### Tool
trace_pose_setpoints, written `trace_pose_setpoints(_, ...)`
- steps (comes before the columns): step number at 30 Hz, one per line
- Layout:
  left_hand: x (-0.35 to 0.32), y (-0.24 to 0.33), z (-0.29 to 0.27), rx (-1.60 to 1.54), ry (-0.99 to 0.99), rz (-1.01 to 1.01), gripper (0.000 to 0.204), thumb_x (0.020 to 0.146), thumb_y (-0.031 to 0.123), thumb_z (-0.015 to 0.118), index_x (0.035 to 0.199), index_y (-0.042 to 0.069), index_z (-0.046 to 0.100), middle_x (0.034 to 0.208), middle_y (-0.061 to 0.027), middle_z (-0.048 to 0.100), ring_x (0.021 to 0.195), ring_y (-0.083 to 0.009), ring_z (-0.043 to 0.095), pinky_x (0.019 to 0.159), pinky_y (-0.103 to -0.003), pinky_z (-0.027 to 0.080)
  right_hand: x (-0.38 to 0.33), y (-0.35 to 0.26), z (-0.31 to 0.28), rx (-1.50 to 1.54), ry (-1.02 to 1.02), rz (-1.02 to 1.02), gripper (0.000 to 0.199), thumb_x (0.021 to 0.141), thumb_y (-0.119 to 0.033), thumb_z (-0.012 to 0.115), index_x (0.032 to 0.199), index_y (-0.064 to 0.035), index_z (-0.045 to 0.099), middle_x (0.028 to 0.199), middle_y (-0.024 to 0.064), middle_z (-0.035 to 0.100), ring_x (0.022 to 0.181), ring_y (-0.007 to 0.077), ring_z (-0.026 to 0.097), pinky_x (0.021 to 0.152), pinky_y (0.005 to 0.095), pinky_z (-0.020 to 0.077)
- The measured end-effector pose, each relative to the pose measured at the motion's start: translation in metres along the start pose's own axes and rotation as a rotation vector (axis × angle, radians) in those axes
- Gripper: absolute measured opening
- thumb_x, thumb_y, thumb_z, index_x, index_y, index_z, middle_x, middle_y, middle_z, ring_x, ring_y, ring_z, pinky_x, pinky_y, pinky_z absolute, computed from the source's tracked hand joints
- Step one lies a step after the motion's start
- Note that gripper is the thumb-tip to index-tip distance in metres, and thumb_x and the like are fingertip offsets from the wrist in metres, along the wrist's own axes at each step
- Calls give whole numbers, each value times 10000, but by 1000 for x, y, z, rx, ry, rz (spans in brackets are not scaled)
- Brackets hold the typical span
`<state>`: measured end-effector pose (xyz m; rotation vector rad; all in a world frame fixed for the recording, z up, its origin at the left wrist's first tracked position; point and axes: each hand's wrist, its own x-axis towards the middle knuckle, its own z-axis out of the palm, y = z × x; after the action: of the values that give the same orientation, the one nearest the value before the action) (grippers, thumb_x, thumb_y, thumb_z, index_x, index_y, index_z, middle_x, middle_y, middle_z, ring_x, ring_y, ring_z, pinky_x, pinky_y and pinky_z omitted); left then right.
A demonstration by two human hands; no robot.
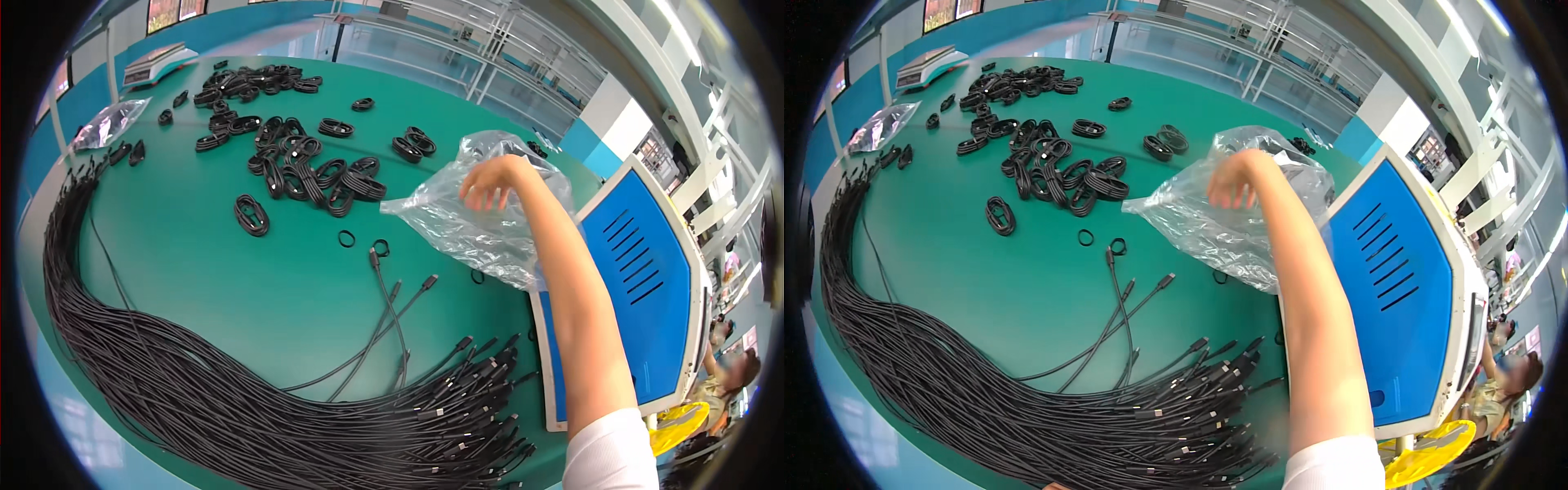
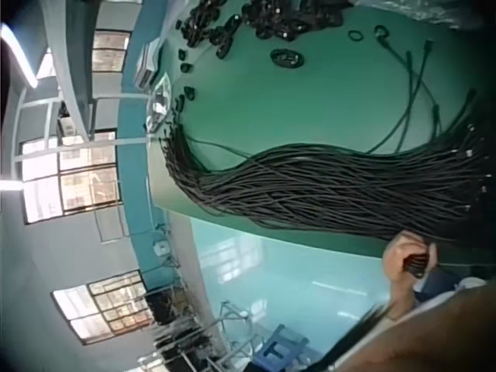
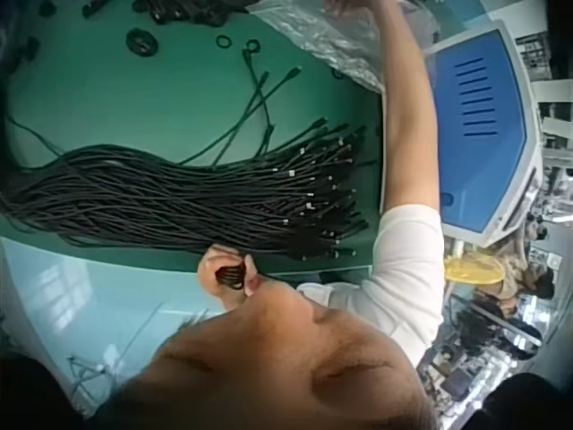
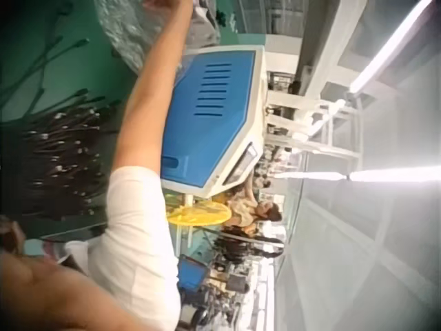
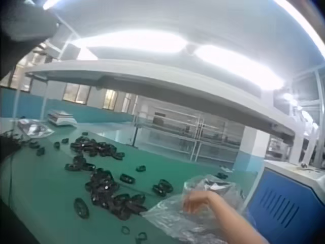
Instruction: Bundling and winding electrical cables using an automated winding machine.
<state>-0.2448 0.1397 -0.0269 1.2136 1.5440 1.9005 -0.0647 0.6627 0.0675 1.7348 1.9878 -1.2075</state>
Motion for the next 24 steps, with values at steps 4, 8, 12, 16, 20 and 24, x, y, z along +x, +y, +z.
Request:
trace_pose_setpoints(4,8,2,0,-13,-1,31,250,616,-16,710,708,50,487,601,-86,512,501,-215,508,495,-293,424,9,34,-3,-1094,298,389,530,698,-219,730,1167,-70,531,970,147,652,815,312,647,704,420,529)
trace_pose_setpoints(8,9,4,-5,16,-4,67,254,613,-16,707,704,55,481,601,-89,513,510,-225,513,495,-295,423,-9,55,40,-1092,706,198,424,640,-143,760,1018,-21,610,888,155,659,801,267,649,662,368,528)
trace_pose_setpoints(12,9,8,-2,32,-7,85,275,594,-20,714,703,62,476,601,-92,513,522,-233,518,498,-299,427,-33,43,-3,-193,-161,304,198,672,-64,692,857,0,664,803,170,663,777,278,650,634,346,519)
trace_pose_setpoints(16,9,7,-8,108,22,87,302,569,-29,725,707,65,474,605,-97,515,532,-241,520,503,-304,431,-32,3,18,-217,41,119,218,687,-88,649,879,13,660,863,187,667,806,301,652,665,369,521)
trace_pose_setpoints(20,8,-1,-5,129,-3,92,318,555,-38,732,708,63,472,613,-101,519,537,-246,520,503,-310,431,6,57,20,-848,701,-3,239,738,-95,560,934,-12,668,960,182,658,869,290,653,721,425,511)
trace_pose_setpoints(24,9,-4,-4,132,-5,95,322,552,-44,734,708,60,472,616,-102,517,540,-247,518,502,-311,429,-9,57,40,-905,839,465,306,819,-208,512,1031,-45,661,1106,131,629,1042,308,588,886,443,426)
